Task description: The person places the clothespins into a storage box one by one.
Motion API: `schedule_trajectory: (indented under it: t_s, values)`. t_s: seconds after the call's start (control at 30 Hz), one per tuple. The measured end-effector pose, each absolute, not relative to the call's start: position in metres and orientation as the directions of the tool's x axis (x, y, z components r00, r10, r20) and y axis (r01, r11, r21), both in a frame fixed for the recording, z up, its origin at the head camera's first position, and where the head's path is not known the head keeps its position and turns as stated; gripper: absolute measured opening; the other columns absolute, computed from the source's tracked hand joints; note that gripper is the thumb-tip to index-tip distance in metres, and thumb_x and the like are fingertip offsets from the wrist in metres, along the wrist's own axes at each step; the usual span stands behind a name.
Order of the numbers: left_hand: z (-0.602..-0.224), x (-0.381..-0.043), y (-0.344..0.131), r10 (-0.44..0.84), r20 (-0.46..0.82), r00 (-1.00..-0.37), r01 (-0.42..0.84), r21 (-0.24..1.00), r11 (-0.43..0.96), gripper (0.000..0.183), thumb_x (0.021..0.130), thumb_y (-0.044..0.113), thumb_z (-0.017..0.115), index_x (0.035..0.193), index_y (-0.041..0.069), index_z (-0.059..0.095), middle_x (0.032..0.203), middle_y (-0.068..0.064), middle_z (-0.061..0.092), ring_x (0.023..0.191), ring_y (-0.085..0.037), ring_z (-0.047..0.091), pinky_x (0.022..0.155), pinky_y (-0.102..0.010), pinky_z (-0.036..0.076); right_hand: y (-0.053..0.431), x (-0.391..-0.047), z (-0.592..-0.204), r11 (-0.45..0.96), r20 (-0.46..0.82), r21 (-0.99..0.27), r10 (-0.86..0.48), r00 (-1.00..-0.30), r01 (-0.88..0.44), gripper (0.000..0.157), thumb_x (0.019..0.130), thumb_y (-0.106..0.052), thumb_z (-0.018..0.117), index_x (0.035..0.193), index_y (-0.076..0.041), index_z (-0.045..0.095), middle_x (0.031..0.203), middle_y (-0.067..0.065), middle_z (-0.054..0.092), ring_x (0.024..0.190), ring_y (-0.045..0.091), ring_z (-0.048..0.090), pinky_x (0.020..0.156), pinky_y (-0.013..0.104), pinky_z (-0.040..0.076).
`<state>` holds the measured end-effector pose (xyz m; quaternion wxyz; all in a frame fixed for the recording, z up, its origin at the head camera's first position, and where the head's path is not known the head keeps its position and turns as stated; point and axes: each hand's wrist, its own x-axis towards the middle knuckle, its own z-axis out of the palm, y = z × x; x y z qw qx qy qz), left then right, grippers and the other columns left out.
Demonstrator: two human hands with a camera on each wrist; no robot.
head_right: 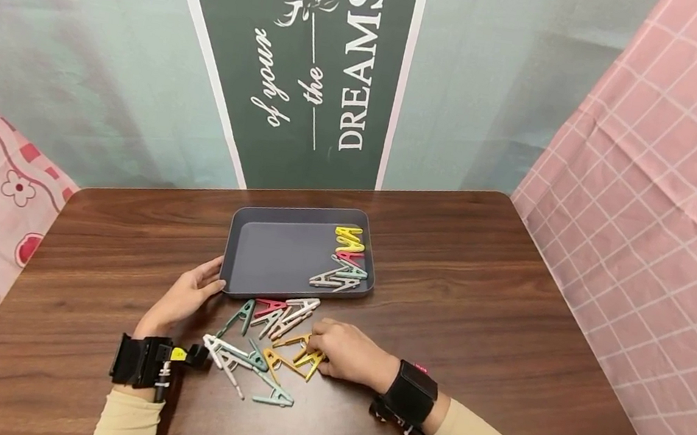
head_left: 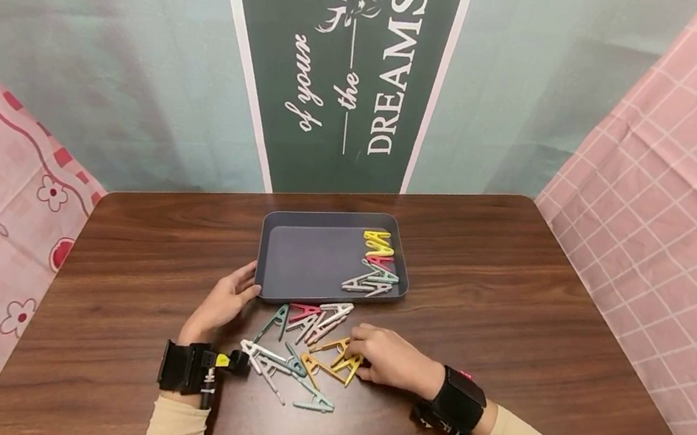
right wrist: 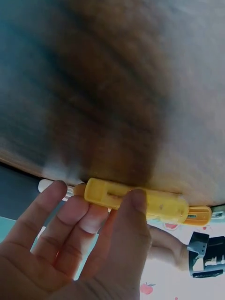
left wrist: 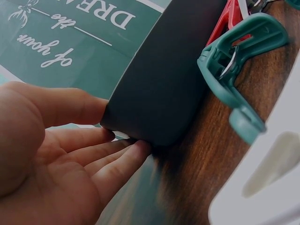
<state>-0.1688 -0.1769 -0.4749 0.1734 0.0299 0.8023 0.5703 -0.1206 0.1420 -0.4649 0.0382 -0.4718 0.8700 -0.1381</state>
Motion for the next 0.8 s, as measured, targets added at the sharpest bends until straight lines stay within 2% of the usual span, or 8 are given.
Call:
schedule_trajectory:
  t_s: [0.23, 0.57, 0.8]
  values:
    - [-0.474, -0.168, -0.177, 0.256, -0.238, -0.937, -0.143, 0.929, 0.340, 0.060, 0.101, 0.005, 0.042, 0.154, -0.001, 0.014, 0.157, -0.027, 0.025, 0.146, -0.039, 0.029, 0.118, -0.050, 0.031, 0.144, -0.119, -0.462, 0.504, 0.028, -0.305, -0.843, -0.536, -0.808, 0.015, 0.077, -0.015, 0.076, 0.092, -0.016, 0.073, 0.086, -0.005, 0.058, 0.081, 0.004, 0.051, 0.066, 0.014, 0.046]
    - [-0.475, -0.169, -0.177, 0.245, -0.244, -0.938, -0.150, 0.925, 0.348, 0.059, 0.101, 0.004, 0.042, 0.153, -0.002, 0.014, 0.157, -0.027, 0.024, 0.145, -0.040, 0.029, 0.118, -0.051, 0.032, 0.143, -0.119, -0.451, 0.546, -0.016, -0.318, -0.821, -0.571, -0.775, 0.014, 0.080, -0.015, 0.075, 0.093, -0.014, 0.073, 0.093, -0.005, 0.065, 0.087, 0.005, 0.058, 0.075, 0.020, 0.053]
    - [-0.475, -0.169, -0.177, 0.241, -0.243, -0.940, -0.148, 0.923, 0.355, 0.059, 0.101, 0.004, 0.042, 0.153, -0.003, 0.015, 0.157, -0.027, 0.025, 0.145, -0.040, 0.029, 0.118, -0.051, 0.032, 0.141, -0.126, -0.442, 0.539, 0.058, -0.286, -0.816, -0.576, -0.792, 0.013, 0.077, -0.014, 0.077, 0.089, -0.013, 0.072, 0.083, -0.003, 0.064, 0.077, 0.005, 0.055, 0.068, 0.018, 0.049]
